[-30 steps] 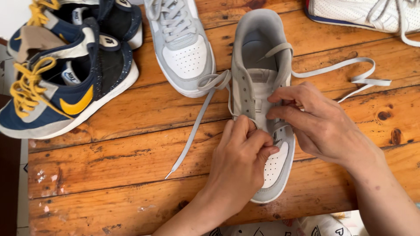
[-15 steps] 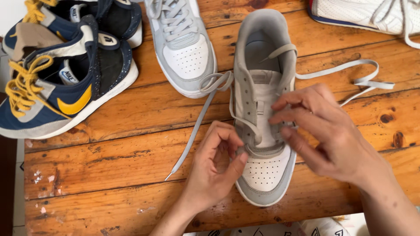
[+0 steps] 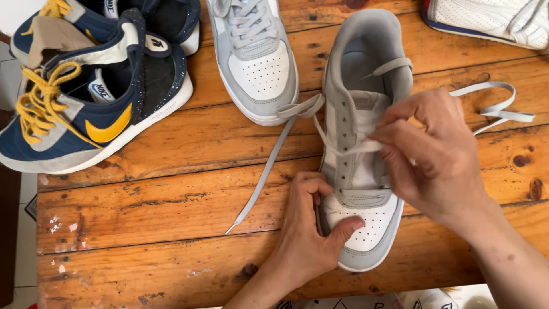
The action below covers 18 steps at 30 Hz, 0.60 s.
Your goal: The person threads a gray shoelace through the eyelets of a gray and white sneaker on a wooden table. They pull the laces through multiple times, adjusting the fit and tension, and tie a knot at the top.
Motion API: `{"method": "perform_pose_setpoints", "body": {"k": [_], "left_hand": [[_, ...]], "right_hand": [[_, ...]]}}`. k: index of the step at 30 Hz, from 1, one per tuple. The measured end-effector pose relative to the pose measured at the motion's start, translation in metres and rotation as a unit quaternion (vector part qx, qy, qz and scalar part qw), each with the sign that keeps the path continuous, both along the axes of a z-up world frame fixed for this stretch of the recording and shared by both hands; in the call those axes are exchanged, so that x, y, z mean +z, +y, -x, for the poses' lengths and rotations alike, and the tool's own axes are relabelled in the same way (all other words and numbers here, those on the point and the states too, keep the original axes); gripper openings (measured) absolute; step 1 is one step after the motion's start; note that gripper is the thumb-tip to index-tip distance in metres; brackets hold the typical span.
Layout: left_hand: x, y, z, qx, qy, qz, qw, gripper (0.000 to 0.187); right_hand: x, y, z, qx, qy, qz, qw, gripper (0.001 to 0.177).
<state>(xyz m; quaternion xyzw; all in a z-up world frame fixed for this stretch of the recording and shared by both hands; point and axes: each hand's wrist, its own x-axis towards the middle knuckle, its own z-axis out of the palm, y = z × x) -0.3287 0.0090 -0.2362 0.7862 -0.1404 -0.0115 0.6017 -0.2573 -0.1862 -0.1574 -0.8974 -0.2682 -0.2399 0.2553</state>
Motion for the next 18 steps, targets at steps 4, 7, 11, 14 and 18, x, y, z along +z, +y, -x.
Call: {"method": "perform_pose_setpoints", "body": {"k": [4,7,11,14,18], "left_hand": [[-0.001,-0.001,0.000,-0.001,0.003,0.011,1.000,0.056],[0.003,-0.001,0.000,-0.001,-0.054,-0.025,0.998,0.055],[0.020,-0.001,-0.005,0.017,-0.059,-0.038,0.997,0.050],[0.031,-0.006,-0.006,0.057,-0.044,-0.015,0.997,0.038],[0.037,-0.005,-0.025,0.069,0.066,0.098,0.991,0.032]], "right_hand": [[0.000,0.003,-0.005,0.006,-0.006,-0.021,1.000,0.014],[0.004,0.000,-0.007,0.018,0.044,-0.052,0.998,0.014],[0.012,-0.018,0.001,0.089,0.226,-0.165,0.956,0.014],[0.005,-0.038,0.012,0.082,0.294,-0.152,0.940,0.034],[-0.013,-0.063,0.010,0.037,0.305,0.023,0.951,0.036]]}}
